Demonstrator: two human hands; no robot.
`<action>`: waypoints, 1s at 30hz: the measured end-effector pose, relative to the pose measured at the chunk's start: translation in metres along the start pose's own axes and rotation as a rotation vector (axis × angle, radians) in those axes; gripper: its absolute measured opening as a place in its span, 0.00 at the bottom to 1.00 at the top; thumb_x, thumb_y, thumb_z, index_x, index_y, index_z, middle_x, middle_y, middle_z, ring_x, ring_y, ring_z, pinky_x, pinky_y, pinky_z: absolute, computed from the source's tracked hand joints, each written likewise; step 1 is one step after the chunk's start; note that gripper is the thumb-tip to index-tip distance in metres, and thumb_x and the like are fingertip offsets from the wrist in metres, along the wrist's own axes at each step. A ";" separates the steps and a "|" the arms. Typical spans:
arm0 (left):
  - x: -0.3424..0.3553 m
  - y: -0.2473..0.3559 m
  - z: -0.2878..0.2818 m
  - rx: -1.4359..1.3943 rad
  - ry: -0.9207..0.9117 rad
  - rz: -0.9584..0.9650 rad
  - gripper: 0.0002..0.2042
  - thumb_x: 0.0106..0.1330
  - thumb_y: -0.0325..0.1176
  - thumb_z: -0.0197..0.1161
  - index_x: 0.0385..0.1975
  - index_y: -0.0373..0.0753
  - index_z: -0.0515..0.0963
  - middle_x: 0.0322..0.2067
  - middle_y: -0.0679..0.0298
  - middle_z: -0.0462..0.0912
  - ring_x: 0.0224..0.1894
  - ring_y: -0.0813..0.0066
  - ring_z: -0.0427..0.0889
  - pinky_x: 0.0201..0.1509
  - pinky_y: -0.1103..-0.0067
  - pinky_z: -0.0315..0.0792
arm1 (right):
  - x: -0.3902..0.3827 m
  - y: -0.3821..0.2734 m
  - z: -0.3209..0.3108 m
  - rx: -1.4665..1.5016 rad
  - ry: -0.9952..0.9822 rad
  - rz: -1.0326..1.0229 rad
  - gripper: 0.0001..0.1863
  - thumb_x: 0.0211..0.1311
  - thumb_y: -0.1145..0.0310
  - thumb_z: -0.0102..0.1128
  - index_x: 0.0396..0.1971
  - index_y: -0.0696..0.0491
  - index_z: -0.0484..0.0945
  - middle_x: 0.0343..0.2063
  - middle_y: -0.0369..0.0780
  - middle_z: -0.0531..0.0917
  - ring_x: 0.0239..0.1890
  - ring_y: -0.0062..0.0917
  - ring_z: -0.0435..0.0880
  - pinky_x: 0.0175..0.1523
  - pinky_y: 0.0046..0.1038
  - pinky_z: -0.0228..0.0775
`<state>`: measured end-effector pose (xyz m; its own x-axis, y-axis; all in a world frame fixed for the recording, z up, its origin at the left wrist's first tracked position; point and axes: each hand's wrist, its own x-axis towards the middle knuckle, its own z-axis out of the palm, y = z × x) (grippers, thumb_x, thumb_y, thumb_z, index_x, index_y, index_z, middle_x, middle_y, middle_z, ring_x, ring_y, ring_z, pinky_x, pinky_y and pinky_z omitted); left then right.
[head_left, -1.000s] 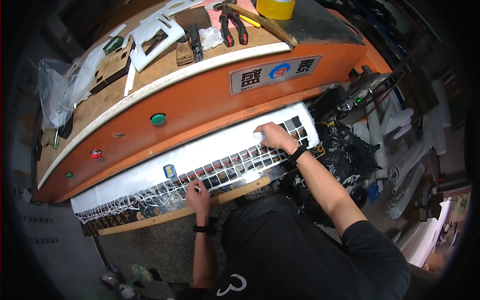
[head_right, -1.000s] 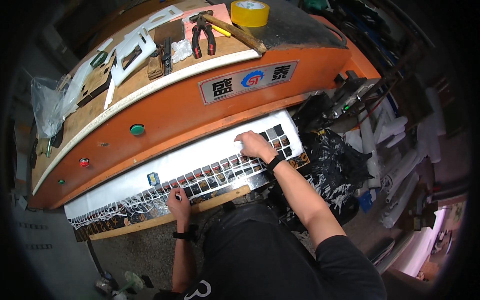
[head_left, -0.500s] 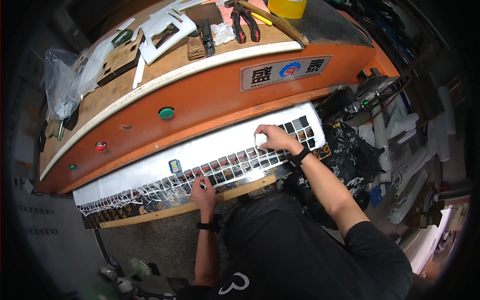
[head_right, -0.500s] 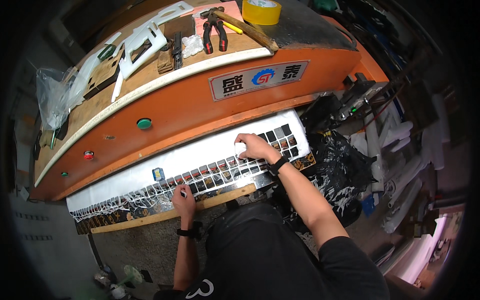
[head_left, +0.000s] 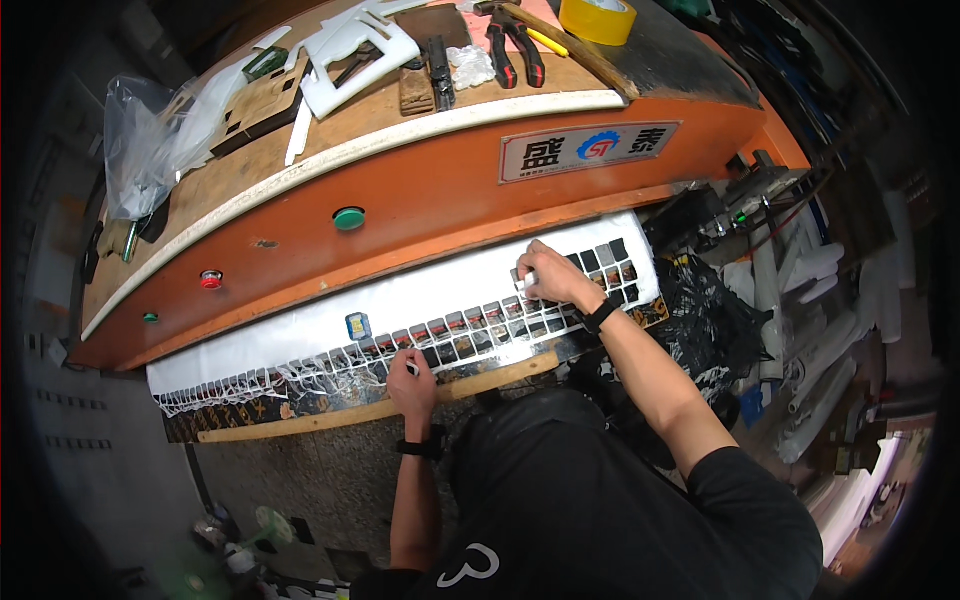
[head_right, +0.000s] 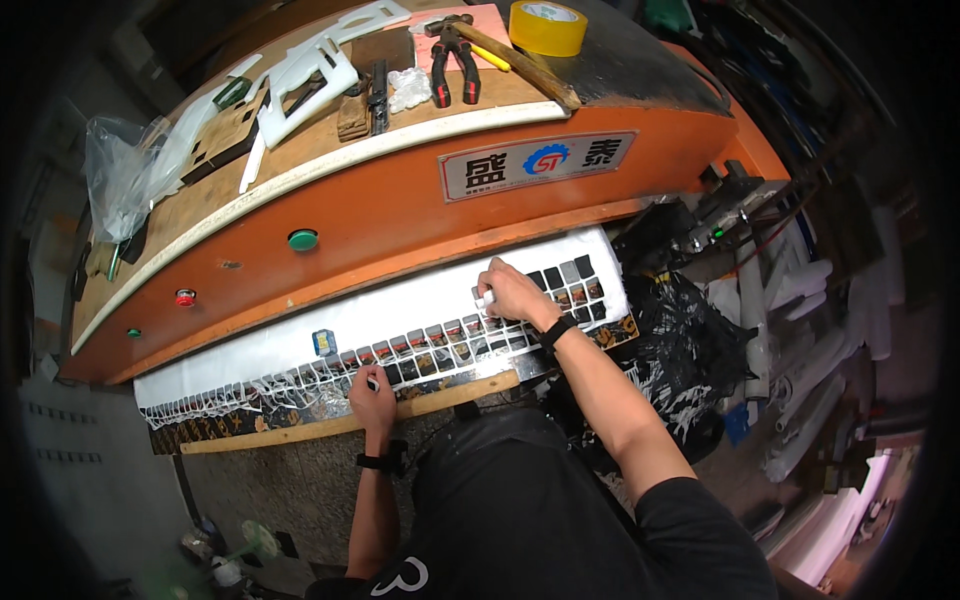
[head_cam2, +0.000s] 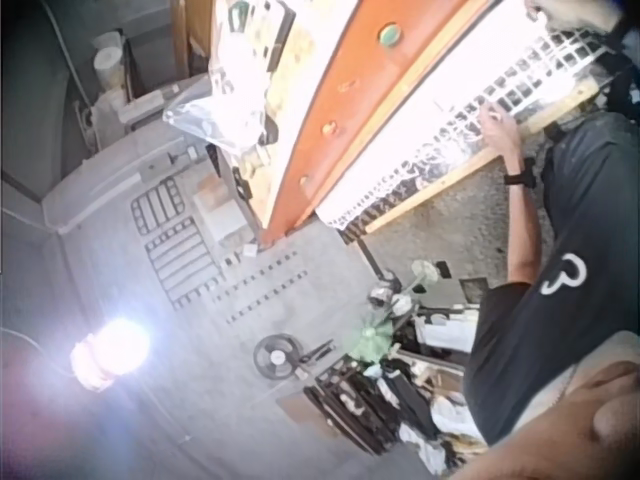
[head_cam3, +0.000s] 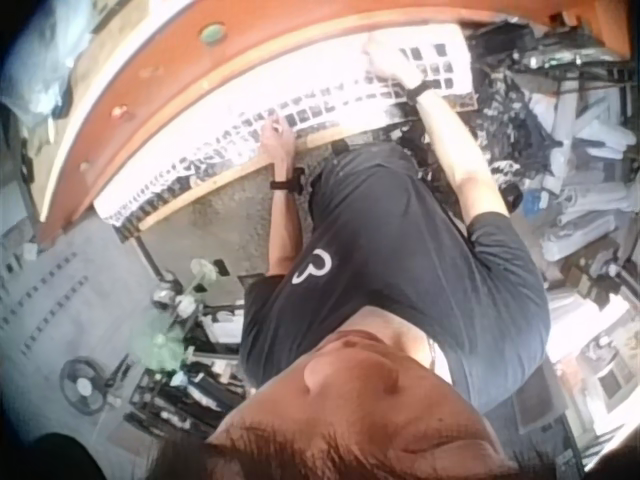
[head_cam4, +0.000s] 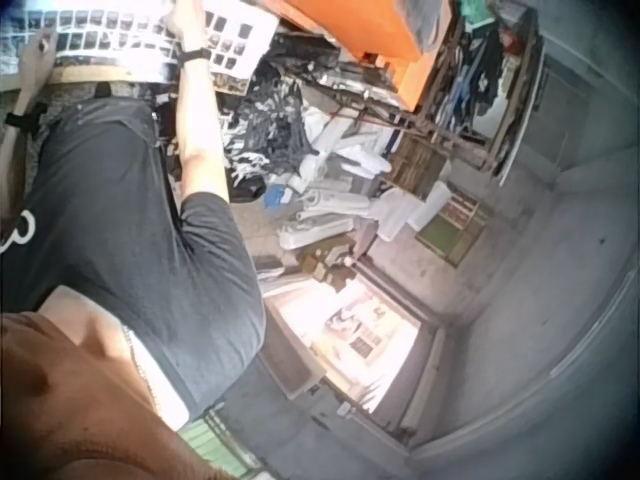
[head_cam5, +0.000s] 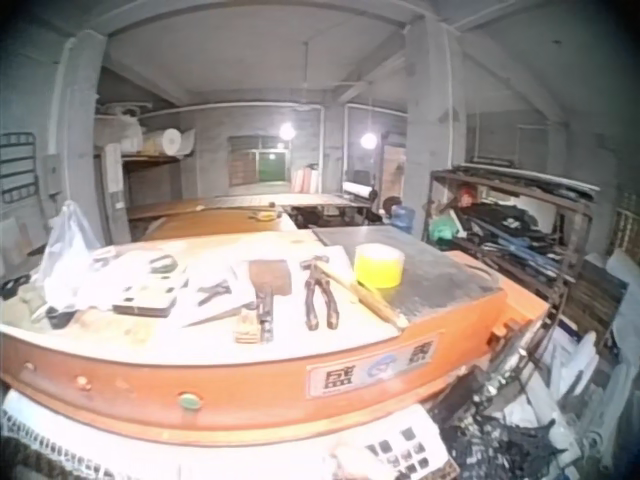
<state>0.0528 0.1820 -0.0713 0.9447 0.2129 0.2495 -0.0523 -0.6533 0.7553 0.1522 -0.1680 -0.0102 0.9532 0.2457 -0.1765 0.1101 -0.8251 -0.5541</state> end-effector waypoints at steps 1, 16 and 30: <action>0.000 0.001 0.000 0.000 -0.001 0.002 0.06 0.74 0.30 0.67 0.37 0.35 0.83 0.31 0.52 0.87 0.35 0.48 0.88 0.39 0.62 0.78 | -0.001 0.001 0.001 0.028 0.023 -0.037 0.23 0.48 0.75 0.85 0.44 0.55 0.82 0.46 0.45 0.84 0.56 0.44 0.84 0.61 0.42 0.79; -0.002 0.006 -0.003 0.043 -0.018 -0.049 0.05 0.75 0.32 0.67 0.39 0.38 0.84 0.33 0.55 0.87 0.37 0.49 0.88 0.41 0.62 0.79 | 0.012 -0.025 0.010 0.009 -0.025 -0.011 0.30 0.48 0.74 0.85 0.55 0.56 0.88 0.47 0.54 0.91 0.54 0.50 0.90 0.62 0.42 0.82; -0.002 0.004 -0.001 0.063 -0.018 -0.072 0.05 0.75 0.33 0.67 0.39 0.40 0.84 0.33 0.55 0.87 0.37 0.48 0.88 0.41 0.60 0.79 | 0.011 -0.028 0.010 -0.001 -0.005 -0.005 0.29 0.48 0.75 0.84 0.55 0.56 0.88 0.51 0.54 0.90 0.57 0.50 0.88 0.64 0.43 0.81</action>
<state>0.0506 0.1791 -0.0680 0.9508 0.2484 0.1849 0.0358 -0.6812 0.7313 0.1565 -0.1371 -0.0052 0.9512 0.2525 -0.1772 0.1155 -0.8242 -0.5544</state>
